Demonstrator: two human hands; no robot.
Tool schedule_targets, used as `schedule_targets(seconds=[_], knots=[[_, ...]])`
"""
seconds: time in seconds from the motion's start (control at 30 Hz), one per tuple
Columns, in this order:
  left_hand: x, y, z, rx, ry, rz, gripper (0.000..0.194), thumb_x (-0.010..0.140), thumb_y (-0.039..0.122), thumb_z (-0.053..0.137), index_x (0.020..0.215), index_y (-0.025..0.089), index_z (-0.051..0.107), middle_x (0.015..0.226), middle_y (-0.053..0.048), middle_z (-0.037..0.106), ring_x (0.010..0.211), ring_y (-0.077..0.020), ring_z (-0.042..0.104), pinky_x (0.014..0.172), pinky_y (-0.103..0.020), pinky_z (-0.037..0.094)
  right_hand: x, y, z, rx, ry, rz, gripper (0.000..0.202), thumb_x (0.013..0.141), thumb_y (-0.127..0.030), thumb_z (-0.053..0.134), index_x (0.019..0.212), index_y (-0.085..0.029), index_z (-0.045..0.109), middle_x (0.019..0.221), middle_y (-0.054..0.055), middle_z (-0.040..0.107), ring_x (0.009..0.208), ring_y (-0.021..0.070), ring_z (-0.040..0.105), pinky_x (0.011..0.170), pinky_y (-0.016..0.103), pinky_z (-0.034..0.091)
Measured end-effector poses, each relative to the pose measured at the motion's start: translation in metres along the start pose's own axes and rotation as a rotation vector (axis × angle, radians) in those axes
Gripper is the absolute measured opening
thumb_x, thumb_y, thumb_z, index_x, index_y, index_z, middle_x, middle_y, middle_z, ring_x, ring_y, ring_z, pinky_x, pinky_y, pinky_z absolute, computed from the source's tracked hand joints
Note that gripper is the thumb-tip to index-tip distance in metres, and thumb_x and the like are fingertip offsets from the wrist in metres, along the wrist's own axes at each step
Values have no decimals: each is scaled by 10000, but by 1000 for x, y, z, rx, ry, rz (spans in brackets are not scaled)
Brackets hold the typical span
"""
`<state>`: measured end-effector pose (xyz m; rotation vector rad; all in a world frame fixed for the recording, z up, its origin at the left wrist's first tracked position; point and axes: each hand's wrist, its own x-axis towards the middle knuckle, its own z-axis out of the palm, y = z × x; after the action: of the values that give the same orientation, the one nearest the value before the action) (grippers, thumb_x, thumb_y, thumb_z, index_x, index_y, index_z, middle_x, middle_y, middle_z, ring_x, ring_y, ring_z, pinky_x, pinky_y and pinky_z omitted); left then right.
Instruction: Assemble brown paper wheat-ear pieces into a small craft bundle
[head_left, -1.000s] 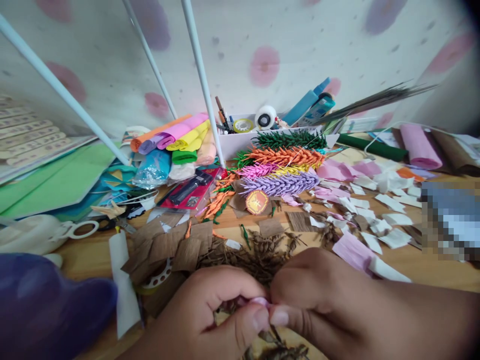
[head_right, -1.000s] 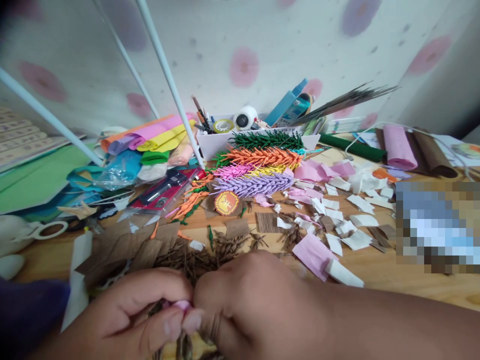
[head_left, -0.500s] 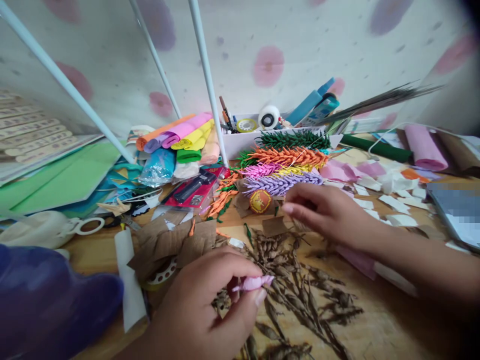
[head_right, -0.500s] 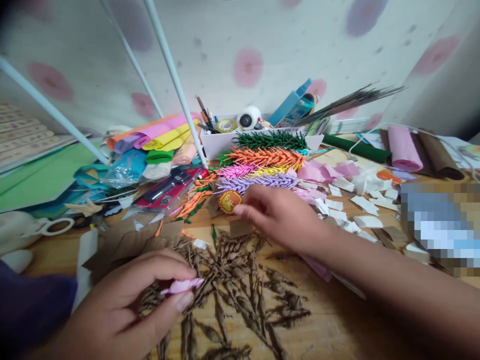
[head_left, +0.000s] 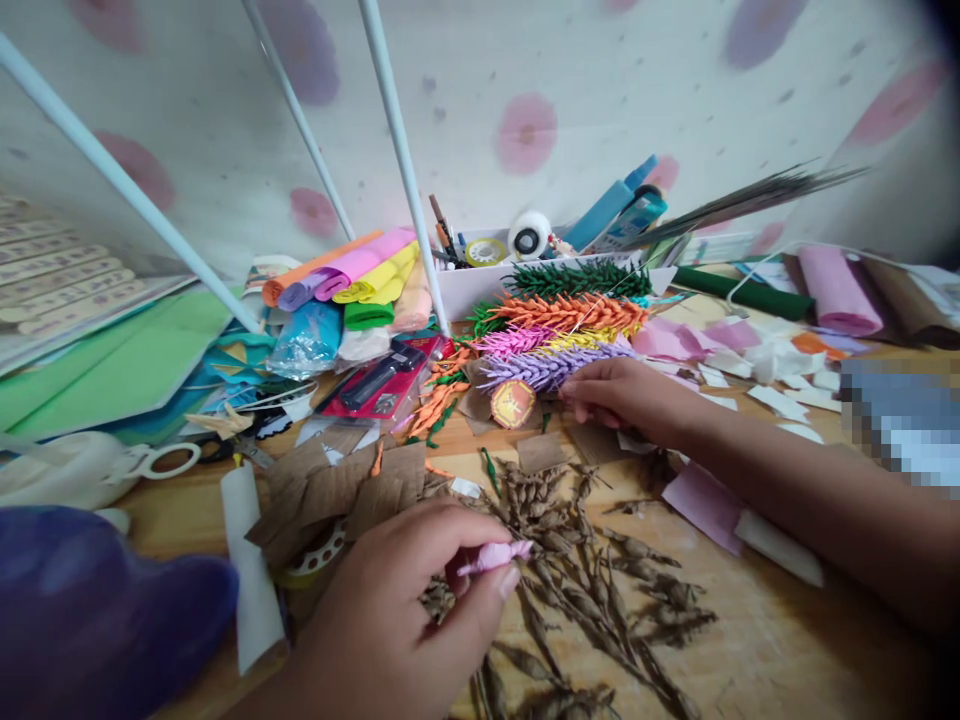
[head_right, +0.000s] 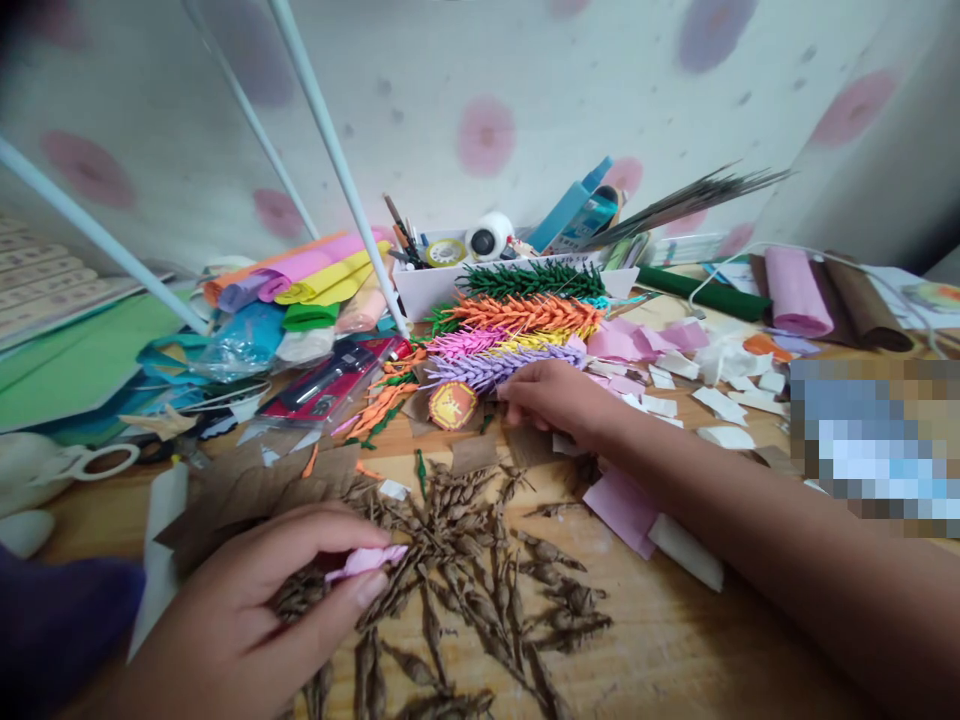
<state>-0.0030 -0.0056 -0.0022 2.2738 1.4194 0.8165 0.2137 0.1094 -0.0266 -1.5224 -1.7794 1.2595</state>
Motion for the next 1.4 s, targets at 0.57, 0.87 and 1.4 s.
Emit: schedule_targets(seconds=[0.57,0.87,1.4], knots=[[4,1,2,28,-24,-27,123,683,213,504,735,232,614,708,32,654,635,-108,589,549,-164,467,8,1,7,179,40,37,247,716,-370,452,688,-142,546,466,-19,485,301,31,317,282,158,163],[4,-2,0,51,-46,-61,118,678,262,540,771,265,614,756,42,662,691,-126,604,643,-202,478,9,0,6,133,32,11,122,668,-260,480,622,-155,522,441,-46,435,321,33,319,303,166,177],[8,-9,-2,-66,-25,-229,103,675,229,532,754,208,594,739,12,647,689,-125,591,652,-238,466,-6,-4,7,3,26,-60,99,660,-246,499,612,-159,504,498,-40,457,411,49,357,399,178,264]])
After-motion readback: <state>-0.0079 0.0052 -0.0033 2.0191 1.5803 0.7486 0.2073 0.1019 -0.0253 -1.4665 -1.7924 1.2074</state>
